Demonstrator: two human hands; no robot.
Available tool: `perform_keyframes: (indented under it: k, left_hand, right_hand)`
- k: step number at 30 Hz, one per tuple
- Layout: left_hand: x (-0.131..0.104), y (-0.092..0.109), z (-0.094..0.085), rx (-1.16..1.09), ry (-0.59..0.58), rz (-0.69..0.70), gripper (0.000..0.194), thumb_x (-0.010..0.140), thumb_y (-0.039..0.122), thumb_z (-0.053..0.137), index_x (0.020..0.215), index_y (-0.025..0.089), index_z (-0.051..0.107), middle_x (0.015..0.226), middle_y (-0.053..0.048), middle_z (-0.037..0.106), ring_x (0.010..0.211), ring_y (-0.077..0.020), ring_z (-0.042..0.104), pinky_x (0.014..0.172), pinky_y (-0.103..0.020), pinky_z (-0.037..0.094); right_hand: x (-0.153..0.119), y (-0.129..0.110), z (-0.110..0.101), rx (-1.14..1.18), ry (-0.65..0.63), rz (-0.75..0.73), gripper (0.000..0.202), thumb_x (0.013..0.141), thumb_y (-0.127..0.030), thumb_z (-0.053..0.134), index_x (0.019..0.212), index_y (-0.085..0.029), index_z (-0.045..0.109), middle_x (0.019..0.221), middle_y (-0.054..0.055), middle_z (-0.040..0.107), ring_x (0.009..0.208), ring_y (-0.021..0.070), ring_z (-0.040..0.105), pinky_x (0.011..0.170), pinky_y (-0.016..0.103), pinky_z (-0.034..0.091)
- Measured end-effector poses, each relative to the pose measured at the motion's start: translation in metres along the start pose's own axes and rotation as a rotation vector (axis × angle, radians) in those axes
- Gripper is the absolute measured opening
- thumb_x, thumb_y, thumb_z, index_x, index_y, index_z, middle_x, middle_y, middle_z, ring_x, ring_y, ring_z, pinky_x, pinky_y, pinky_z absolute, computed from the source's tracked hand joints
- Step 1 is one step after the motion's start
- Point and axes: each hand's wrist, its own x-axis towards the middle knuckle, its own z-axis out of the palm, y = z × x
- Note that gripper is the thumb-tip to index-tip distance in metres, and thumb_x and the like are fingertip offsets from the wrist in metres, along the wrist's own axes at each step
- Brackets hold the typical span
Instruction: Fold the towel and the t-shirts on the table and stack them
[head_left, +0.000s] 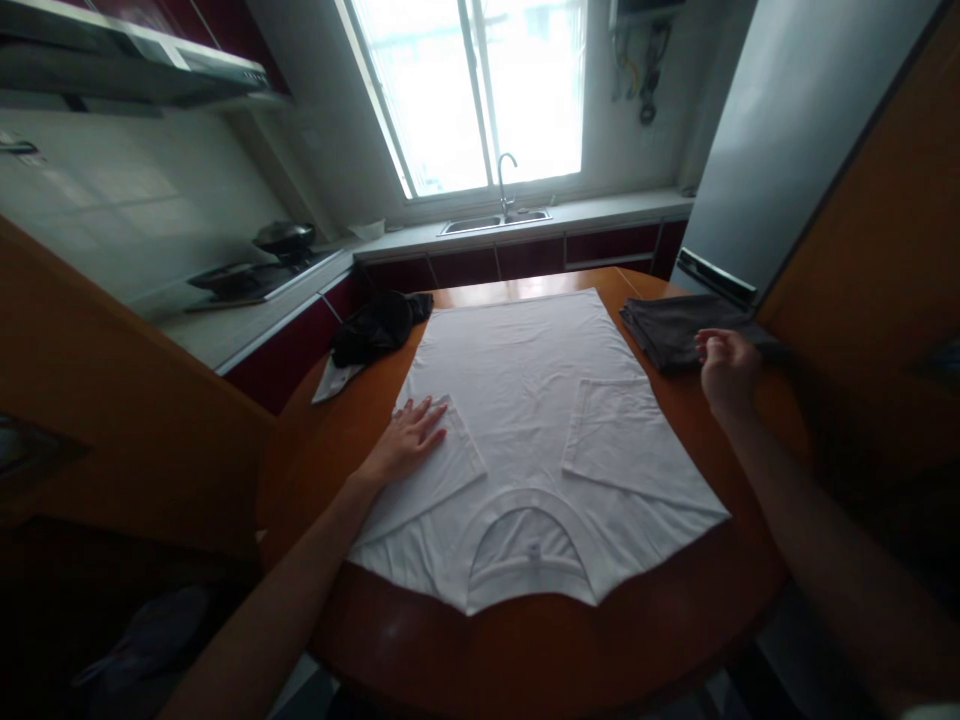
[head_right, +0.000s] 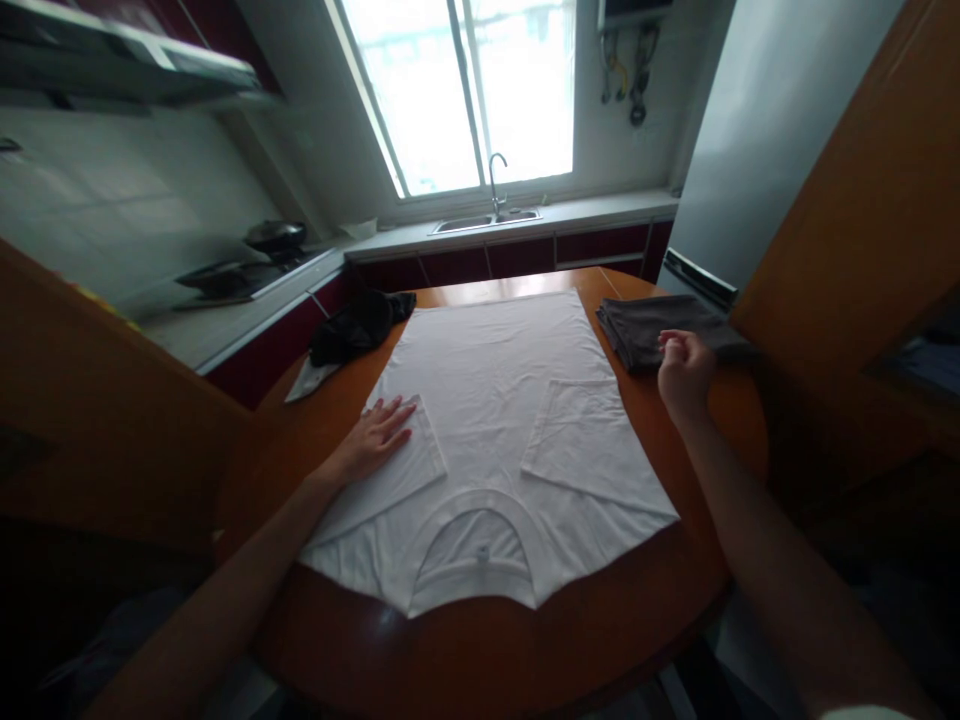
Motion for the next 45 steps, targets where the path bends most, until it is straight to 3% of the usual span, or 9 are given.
perform_keyframes:
  k: [6, 11, 13, 17, 20, 31, 38, 41, 45]
  left_hand:
    - [0.001, -0.007, -0.002, -0.086, 0.059, -0.031, 0.064, 0.1, 0.059, 0.035, 0.154, 0.026, 0.042, 0.163, -0.009, 0.035, 0.152, -0.0319, 0.026, 0.122, -0.056, 0.023]
    - [-0.008, -0.035, -0.018, -0.215, 0.42, -0.346, 0.052, 0.095, 0.035, 0.041, 0.139, 0.013, 0.059, 0.141, -0.016, 0.06, 0.135, -0.0292, 0.052, 0.117, -0.045, 0.038]
    - [-0.012, -0.046, -0.022, -0.237, 0.491, -0.427, 0.046, 0.091, 0.031, 0.044, 0.125, 0.01, 0.067, 0.126, -0.018, 0.067, 0.119, -0.0291, 0.063, 0.108, -0.043, 0.047]
    - [-0.014, -0.052, -0.019, -0.257, 0.465, -0.43, 0.035, 0.089, 0.032, 0.051, 0.106, 0.013, 0.074, 0.105, -0.014, 0.073, 0.091, -0.0246, 0.069, 0.09, -0.038, 0.056]
    - [-0.012, -0.046, -0.014, -0.283, 0.428, -0.379, 0.031, 0.088, 0.032, 0.055, 0.107, 0.017, 0.075, 0.101, -0.009, 0.073, 0.087, -0.0208, 0.068, 0.085, -0.033, 0.056]
    - [-0.017, -0.032, -0.018, -0.109, 0.319, -0.469, 0.028, 0.09, 0.037, 0.061, 0.111, 0.027, 0.076, 0.115, -0.009, 0.066, 0.107, -0.0302, 0.058, 0.097, -0.045, 0.047]
    - [-0.016, -0.029, -0.02, -0.143, 0.298, -0.508, 0.03, 0.089, 0.038, 0.062, 0.112, 0.025, 0.076, 0.12, -0.011, 0.066, 0.112, -0.0315, 0.059, 0.1, -0.046, 0.047]
    - [-0.017, -0.029, -0.022, -0.179, 0.352, -0.472, 0.031, 0.089, 0.034, 0.06, 0.114, 0.021, 0.074, 0.122, -0.011, 0.066, 0.116, -0.0303, 0.06, 0.105, -0.046, 0.046]
    - [-0.019, -0.022, -0.027, -0.247, 0.447, -0.275, 0.04, 0.093, 0.032, 0.051, 0.126, 0.016, 0.067, 0.13, -0.012, 0.066, 0.124, -0.0254, 0.059, 0.112, -0.039, 0.043]
  right_hand:
    - [-0.021, -0.015, 0.012, 0.007, -0.127, -0.027, 0.027, 0.087, -0.031, 0.047, 0.095, -0.019, 0.069, 0.092, 0.007, 0.073, 0.077, 0.0214, 0.067, 0.068, 0.033, 0.053]
    - [-0.026, -0.013, 0.013, -0.003, -0.187, -0.038, 0.029, 0.087, -0.033, 0.05, 0.098, -0.016, 0.071, 0.094, 0.009, 0.073, 0.075, 0.0195, 0.067, 0.067, 0.031, 0.052]
    - [-0.026, -0.009, 0.012, -0.008, -0.188, -0.046, 0.028, 0.087, -0.032, 0.05, 0.098, -0.017, 0.071, 0.093, 0.009, 0.074, 0.074, 0.0194, 0.067, 0.066, 0.031, 0.051]
    - [-0.025, -0.003, 0.013, 0.004, -0.178, -0.044, 0.026, 0.086, -0.031, 0.052, 0.099, -0.019, 0.072, 0.092, 0.009, 0.074, 0.071, 0.0208, 0.067, 0.062, 0.032, 0.051]
    - [-0.028, -0.004, 0.014, 0.015, -0.19, -0.028, 0.026, 0.086, -0.03, 0.053, 0.1, -0.02, 0.072, 0.092, 0.009, 0.074, 0.07, 0.0212, 0.068, 0.061, 0.033, 0.051]
    - [-0.033, -0.016, 0.015, 0.008, -0.244, 0.047, 0.024, 0.081, -0.03, 0.054, 0.093, -0.019, 0.072, 0.089, 0.009, 0.074, 0.067, 0.0213, 0.067, 0.058, 0.032, 0.049]
    - [-0.036, -0.024, 0.014, -0.041, -0.278, 0.046, 0.023, 0.081, -0.029, 0.054, 0.088, -0.018, 0.073, 0.072, 0.006, 0.07, 0.063, 0.0218, 0.066, 0.058, 0.031, 0.046]
    - [-0.038, -0.026, 0.015, -0.039, -0.293, 0.045, 0.023, 0.081, -0.03, 0.055, 0.086, -0.017, 0.073, 0.069, 0.006, 0.069, 0.062, 0.0217, 0.065, 0.058, 0.031, 0.045]
    - [-0.038, -0.024, 0.016, -0.047, -0.304, 0.03, 0.023, 0.081, -0.029, 0.055, 0.087, -0.017, 0.073, 0.073, 0.007, 0.071, 0.064, 0.0213, 0.066, 0.059, 0.03, 0.046]
